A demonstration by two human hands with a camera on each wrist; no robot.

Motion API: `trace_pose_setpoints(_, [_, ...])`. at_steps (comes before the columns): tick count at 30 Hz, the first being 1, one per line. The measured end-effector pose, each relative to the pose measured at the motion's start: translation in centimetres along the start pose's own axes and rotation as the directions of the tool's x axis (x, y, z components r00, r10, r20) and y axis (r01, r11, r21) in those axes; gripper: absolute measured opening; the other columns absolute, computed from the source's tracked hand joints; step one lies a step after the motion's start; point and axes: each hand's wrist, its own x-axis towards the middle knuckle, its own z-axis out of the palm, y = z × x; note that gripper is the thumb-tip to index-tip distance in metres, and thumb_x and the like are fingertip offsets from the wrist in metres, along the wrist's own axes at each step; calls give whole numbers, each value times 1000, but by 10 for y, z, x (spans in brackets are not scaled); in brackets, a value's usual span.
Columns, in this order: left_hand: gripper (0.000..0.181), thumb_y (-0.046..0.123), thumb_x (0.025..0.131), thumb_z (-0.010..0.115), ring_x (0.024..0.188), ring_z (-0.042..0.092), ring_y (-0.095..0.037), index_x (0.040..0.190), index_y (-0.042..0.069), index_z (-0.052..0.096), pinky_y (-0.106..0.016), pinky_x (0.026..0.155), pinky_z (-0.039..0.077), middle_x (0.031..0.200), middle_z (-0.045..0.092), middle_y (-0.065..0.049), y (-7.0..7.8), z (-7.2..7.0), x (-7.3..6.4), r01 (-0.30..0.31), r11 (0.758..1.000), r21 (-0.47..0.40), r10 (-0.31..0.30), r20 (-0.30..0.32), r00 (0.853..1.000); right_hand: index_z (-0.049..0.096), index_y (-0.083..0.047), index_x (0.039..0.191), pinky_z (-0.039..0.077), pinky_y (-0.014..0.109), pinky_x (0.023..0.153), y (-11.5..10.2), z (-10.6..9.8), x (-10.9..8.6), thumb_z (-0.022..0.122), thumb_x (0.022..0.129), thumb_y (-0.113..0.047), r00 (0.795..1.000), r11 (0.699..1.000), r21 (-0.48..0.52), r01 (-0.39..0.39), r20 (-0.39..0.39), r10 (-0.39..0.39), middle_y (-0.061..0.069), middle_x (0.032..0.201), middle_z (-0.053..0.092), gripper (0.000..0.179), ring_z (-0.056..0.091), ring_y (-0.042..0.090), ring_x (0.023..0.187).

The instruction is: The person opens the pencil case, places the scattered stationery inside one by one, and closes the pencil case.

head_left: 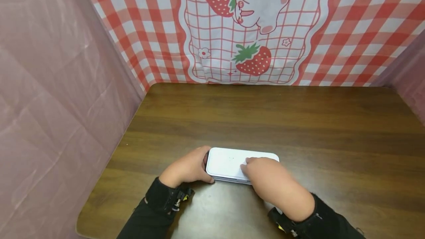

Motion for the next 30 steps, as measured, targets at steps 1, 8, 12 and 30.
trace_pose_setpoints(1, [83, 15, 69, 95, 114, 56, -23, 139, 2, 52, -44, 103, 44, 129, 60, -10, 0, 0, -1, 0, 1000, 4, 0, 1, 1000, 74, -2, 116, 54, 54, 90, -3, 2, 1, 65, 94, 3, 1000, 1000, -10, -6, -9, 6, 19, 118, 70, 24, 67, 39, 108])
trace_pose_setpoints(8, [81, 17, 69, 95, 107, 56, -19, 137, 4, 53, -41, 98, 46, 124, 60, -6, -1, 2, -2, -7, 1000, 16, 7, 3, 1000, 73, 5, 110, 58, 51, 72, -23, 14, 5, 67, 92, 2, 995, 994, -85, -70, -78, 63, 24, 107, 68, 19, 68, 41, 93])
trace_pose_setpoints(12, [84, 22, 70, 95, 110, 56, -20, 139, 1, 51, -42, 99, 46, 126, 60, -9, 0, 2, -2, -15, 1000, 25, 15, -2, 1000, 72, 8, 113, 58, 52, 69, -30, 19, 7, 69, 91, 0, 992, 987, -121, -109, -81, 99, 28, 112, 67, 24, 68, 44, 97])
trace_pose_setpoints(30, [90, 29, 71, 96, 110, 56, -21, 142, 0, 49, -43, 99, 46, 128, 59, -11, 4, 2, -1, 27, 998, 56, -27, 3, 1000, 68, 13, 119, 59, 53, 71, -36, 27, 4, 66, 94, -1, 985, 978, -138, -154, -98, 142, 30, 123, 64, 29, 66, 46, 108])
